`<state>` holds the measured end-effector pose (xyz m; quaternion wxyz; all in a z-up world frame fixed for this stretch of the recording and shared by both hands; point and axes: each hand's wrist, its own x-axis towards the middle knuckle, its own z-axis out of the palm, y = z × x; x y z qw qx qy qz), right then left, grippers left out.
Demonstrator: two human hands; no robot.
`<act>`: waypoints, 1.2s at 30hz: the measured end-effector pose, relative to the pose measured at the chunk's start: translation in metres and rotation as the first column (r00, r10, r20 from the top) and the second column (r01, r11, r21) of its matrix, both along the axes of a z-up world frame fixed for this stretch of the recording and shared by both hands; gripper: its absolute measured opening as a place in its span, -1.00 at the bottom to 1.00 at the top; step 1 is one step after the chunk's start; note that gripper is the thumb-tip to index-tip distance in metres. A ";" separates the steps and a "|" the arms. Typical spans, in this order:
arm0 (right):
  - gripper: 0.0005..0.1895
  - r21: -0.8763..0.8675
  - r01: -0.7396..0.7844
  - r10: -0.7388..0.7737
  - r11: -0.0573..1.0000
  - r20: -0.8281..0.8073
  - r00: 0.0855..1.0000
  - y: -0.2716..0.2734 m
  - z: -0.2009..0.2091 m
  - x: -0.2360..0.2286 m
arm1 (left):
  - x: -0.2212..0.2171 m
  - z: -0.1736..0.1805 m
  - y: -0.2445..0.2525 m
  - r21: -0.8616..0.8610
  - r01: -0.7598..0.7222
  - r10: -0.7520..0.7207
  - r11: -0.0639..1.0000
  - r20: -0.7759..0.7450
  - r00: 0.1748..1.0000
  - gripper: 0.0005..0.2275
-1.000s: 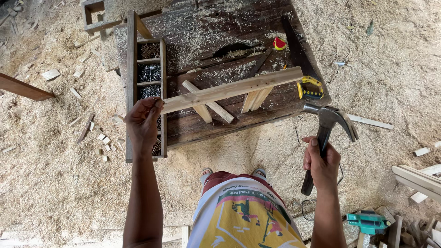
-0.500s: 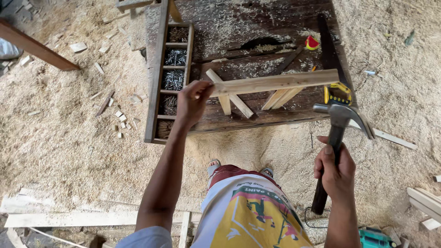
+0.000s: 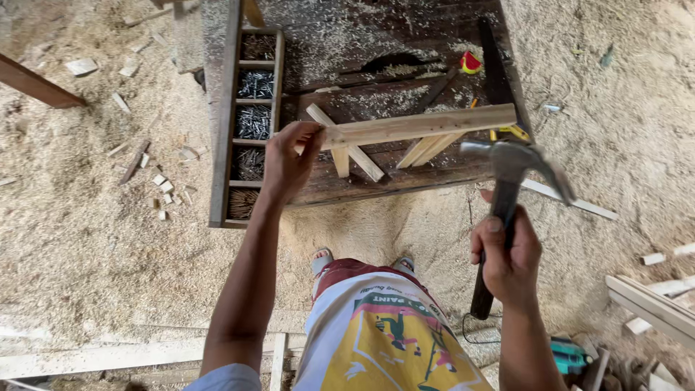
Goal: The person assembles a small wooden frame by hand, using a hammer to drive nails into the joints. They repeatedly align the pieces, hammer nails, and adjust the frame on a workbench covered in sawdust.
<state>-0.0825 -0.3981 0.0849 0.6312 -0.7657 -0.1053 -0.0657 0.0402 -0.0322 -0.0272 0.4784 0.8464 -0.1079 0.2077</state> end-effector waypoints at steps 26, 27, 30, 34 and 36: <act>-0.51 -0.706 0.000 -0.379 0.709 -0.381 0.844 -0.141 -0.278 0.114 | -0.100 -0.137 -0.082 -0.598 -0.287 -0.194 0.748 -0.611 0.767 -0.81; -0.46 -0.743 0.008 -0.349 0.670 -0.305 0.886 -0.141 -0.295 0.137 | -0.108 -0.150 -0.085 -0.646 -0.321 -0.217 0.693 -0.612 0.761 -0.83; -0.41 -0.789 -0.003 -0.387 0.614 -0.304 0.871 -0.134 -0.337 0.188 | -0.123 -0.174 -0.087 -0.491 -0.352 -0.183 0.797 -0.752 0.634 -0.81; -0.48 -0.743 0.131 -0.433 0.656 -0.228 0.872 -0.129 -0.367 0.208 | -0.149 -0.164 -0.083 -0.325 -0.343 -0.160 0.882 -0.888 0.431 -0.80; -0.53 -0.698 0.211 -0.433 0.684 -0.157 0.888 -0.119 -0.367 0.243 | -0.128 -0.160 -0.074 -0.279 -0.299 -0.126 0.912 -0.888 0.442 -0.79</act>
